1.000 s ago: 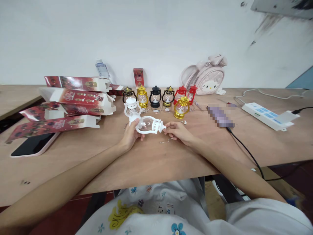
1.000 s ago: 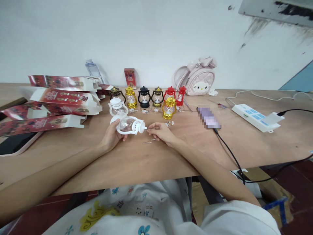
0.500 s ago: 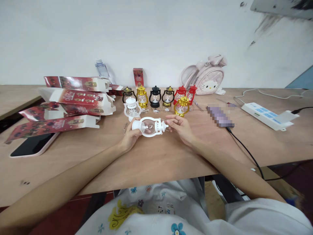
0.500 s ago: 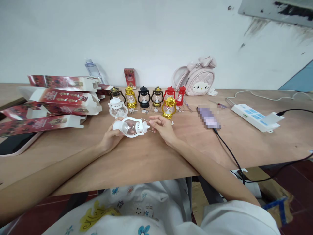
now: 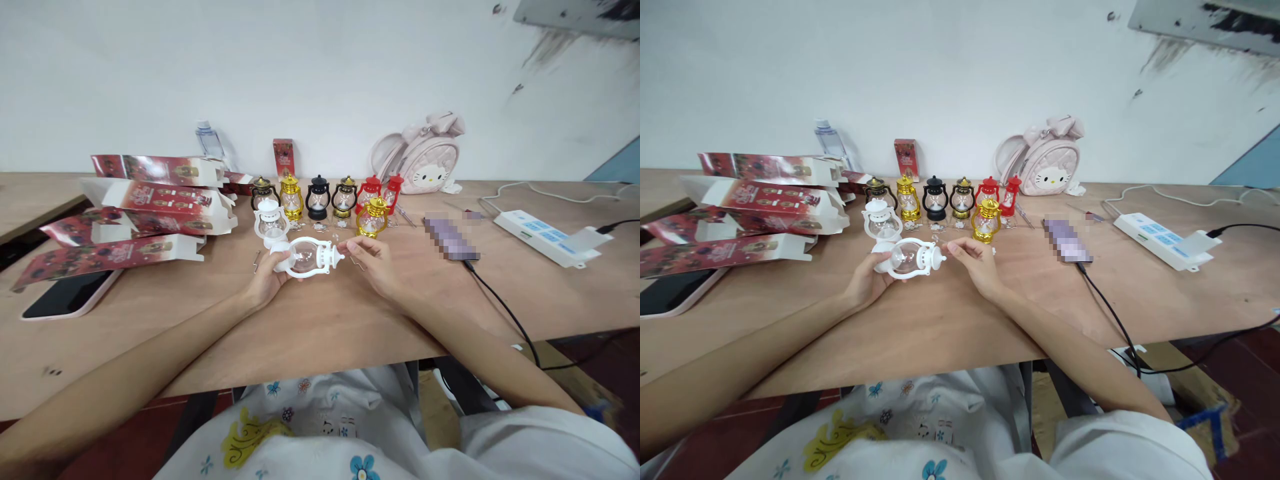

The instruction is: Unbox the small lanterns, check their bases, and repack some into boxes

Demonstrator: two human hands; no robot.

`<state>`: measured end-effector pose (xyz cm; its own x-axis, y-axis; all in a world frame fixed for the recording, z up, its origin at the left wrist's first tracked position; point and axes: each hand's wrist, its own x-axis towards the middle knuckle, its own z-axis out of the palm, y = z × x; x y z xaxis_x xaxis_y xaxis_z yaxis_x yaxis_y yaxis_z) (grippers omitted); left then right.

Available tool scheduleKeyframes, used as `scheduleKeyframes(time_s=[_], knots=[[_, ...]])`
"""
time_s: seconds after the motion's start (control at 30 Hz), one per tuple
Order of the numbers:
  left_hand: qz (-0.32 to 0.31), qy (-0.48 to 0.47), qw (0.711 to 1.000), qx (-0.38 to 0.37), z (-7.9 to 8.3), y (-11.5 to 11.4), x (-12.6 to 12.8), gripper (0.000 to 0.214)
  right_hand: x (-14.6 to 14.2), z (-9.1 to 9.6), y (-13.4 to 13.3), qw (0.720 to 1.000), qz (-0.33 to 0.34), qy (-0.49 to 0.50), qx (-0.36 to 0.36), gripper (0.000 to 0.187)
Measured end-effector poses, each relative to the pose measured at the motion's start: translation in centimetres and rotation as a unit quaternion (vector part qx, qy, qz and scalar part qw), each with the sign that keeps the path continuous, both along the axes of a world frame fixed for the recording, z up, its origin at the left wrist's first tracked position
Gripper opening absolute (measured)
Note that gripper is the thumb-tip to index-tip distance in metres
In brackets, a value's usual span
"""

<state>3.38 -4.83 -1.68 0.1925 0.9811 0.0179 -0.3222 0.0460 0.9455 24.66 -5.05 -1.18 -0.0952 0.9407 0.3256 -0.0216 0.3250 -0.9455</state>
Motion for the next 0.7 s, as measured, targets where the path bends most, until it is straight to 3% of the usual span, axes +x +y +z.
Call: scheduleKeyframes(time_s=[0.3,0.6,0.7], knots=[[0.016,0.038,0.998,-0.036,-0.1,0.2,0.3,0.029,0.0,0.0,-0.7,0.972,0.006,-0.122,0.199,0.008],[0.017,0.032,0.997,-0.069,0.2,0.2,0.2,0.031,0.0,0.3,-1.6,0.905,-0.063,-0.196,0.372,0.01],[0.001,0.035,0.997,-0.062,0.1,0.2,0.2,0.033,-0.1,0.2,-1.6,0.893,-0.085,-0.197,0.395,0.01]])
